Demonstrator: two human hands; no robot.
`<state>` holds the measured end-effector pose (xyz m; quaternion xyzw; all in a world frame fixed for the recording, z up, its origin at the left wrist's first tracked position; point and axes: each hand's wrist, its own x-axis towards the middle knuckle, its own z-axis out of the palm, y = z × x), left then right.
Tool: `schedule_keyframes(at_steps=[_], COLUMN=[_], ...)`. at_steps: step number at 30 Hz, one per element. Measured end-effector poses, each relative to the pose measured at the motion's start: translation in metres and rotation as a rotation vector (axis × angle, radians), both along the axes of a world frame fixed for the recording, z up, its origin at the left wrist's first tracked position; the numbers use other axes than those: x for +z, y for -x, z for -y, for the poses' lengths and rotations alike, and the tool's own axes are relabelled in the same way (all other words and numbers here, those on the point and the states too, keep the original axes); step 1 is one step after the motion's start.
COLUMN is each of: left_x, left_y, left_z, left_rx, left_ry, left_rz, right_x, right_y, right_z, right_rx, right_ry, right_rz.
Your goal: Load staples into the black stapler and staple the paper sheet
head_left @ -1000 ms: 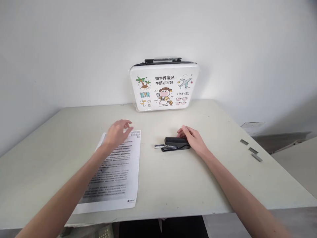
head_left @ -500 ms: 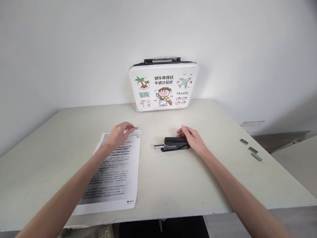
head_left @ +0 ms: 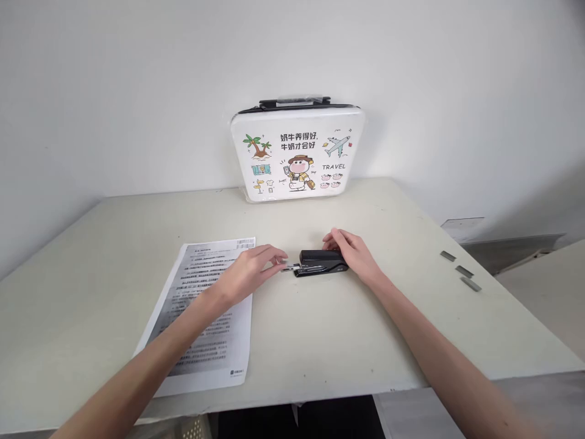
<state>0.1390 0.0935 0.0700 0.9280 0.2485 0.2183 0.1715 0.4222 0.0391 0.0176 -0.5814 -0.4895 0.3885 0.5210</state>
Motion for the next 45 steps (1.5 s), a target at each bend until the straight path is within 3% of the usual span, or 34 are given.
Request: schedule_keyframes(at_steps=[7, 23, 33, 38, 45], left_x=[0.002, 0.002, 0.000, -0.005, -0.009], left_y=[-0.003, -0.007, -0.012, -0.005, 0.016], left_z=[0.001, 0.002, 0.002, 0.003, -0.005], left_rx=[-0.095, -0.061, -0.027, 0.022, 0.031], left_ry=[-0.208, -0.178, -0.258, -0.153, 0.184], left_rz=[-0.068, -0.101, -0.188, -0.124, 0.004], right_x=[0.002, 0.005, 0.004, 0.004, 0.015], right_y=[0.001, 0.002, 0.003, 0.002, 0.013], right_z=[0.001, 0.002, 0.002, 0.002, 0.006], right_rx=[-0.008, -0.014, -0.008, -0.009, 0.015], right_ry=[0.014, 0.018, 0.016, 0.012, 0.009], right_rz=[-0.009, -0.002, -0.005, -0.007, -0.177])
